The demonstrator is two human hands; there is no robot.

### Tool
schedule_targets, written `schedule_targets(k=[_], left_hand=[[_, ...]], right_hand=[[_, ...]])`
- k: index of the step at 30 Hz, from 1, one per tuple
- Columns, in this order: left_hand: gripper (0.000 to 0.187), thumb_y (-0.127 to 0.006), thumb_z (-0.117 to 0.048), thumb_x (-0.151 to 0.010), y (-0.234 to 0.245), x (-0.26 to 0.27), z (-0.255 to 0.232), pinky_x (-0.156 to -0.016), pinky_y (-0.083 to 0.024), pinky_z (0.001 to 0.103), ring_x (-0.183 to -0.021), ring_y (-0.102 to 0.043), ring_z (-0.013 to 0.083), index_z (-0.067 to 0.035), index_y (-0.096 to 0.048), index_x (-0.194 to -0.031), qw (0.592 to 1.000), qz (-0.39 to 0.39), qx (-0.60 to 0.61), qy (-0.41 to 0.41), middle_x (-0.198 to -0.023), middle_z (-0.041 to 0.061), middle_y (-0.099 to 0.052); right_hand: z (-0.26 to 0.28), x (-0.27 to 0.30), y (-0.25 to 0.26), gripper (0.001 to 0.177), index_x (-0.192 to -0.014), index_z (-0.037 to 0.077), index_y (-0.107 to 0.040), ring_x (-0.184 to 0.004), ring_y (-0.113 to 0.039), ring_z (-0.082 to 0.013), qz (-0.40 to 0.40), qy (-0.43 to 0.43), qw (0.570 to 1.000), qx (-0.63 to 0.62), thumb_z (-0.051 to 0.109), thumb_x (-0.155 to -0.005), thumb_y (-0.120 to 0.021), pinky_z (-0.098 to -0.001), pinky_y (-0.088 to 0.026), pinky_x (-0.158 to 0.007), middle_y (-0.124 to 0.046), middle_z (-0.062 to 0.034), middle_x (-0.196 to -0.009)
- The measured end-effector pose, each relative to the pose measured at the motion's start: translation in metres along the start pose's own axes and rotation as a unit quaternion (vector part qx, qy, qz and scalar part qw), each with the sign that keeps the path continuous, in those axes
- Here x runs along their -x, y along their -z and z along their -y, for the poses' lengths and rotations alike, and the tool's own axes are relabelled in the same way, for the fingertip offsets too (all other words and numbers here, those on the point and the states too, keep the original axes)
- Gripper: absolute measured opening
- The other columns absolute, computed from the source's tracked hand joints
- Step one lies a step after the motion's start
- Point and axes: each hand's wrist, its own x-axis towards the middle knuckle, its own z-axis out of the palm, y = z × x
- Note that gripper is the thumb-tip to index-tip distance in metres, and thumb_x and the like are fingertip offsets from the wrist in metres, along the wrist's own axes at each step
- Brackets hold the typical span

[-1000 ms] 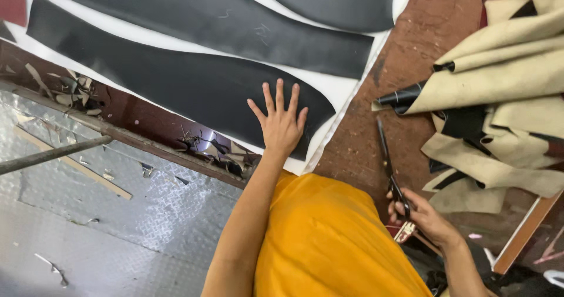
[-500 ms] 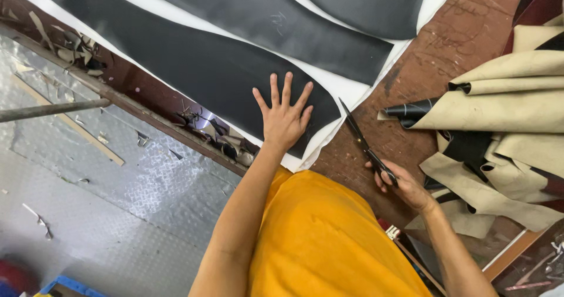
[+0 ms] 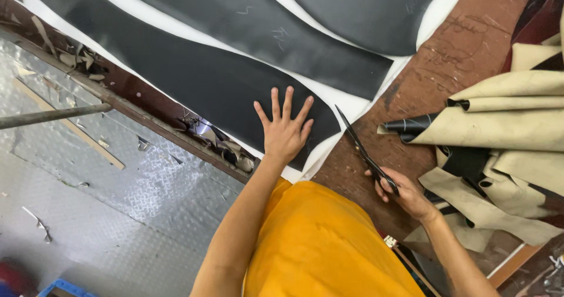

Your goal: The person cuts out various curved shapes from sheets of black and red synthetic leather material using shears.

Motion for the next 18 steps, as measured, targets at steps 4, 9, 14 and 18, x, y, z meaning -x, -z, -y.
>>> schedule_targets(k=[4, 9, 14, 18], left_hand=[[0.055, -0.058, -0.049, -0.103, 0.002, 0.000, 0.000, -0.118, -0.002, 0.079, -0.158, -0.014, 0.0432, -0.036, -0.048, -0.156, 1.000, -0.017, -0.007, -0.005, -0.169, 0.013, -0.027], [0.061, -0.068, -0.047, -0.094, 0.023, -0.008, -0.002, -0.118, -0.007, 0.078, -0.156, -0.018, 0.0405, -0.033, -0.050, -0.150, 0.998, 0.012, 0.056, 0.031, -0.165, 0.009, -0.032], [0.074, -0.078, -0.048, -0.083, 0.040, -0.006, 0.002, -0.118, -0.013, 0.076, -0.154, -0.021, 0.0377, -0.030, -0.051, -0.149, 0.994, 0.061, 0.078, 0.039, -0.164, 0.007, -0.034], [0.082, -0.083, -0.049, -0.075, 0.045, -0.015, 0.001, -0.116, -0.017, 0.076, -0.153, -0.023, 0.0373, -0.030, -0.053, -0.148, 0.997, 0.045, 0.058, 0.034, -0.162, 0.007, -0.035]], right_hand=[[0.006, -0.007, -0.002, 0.049, -0.135, -0.001, -0.063, -0.068, -0.047, -0.0105, -0.041, -0.055, 0.997, 0.044, 0.030, -0.097, -0.062, -0.0254, -0.045, -0.062, -0.048, 0.0022, -0.075], [0.020, -0.008, 0.013, 0.045, -0.134, 0.000, -0.063, -0.070, -0.051, -0.0107, -0.022, -0.085, 0.995, 0.038, 0.023, -0.096, -0.058, -0.0267, -0.046, -0.060, -0.053, 0.0016, -0.075], [0.037, -0.027, 0.020, 0.043, -0.137, 0.001, -0.062, -0.072, -0.052, -0.0086, 0.029, -0.012, 0.995, 0.096, 0.019, -0.100, -0.053, -0.0225, -0.047, -0.068, -0.054, 0.0035, -0.079], [0.063, -0.043, 0.024, 0.043, -0.133, 0.001, -0.063, -0.072, -0.055, -0.0110, -0.023, -0.104, 0.988, 0.113, 0.018, -0.094, -0.060, -0.0272, -0.047, -0.063, -0.059, 0.0005, -0.081]])
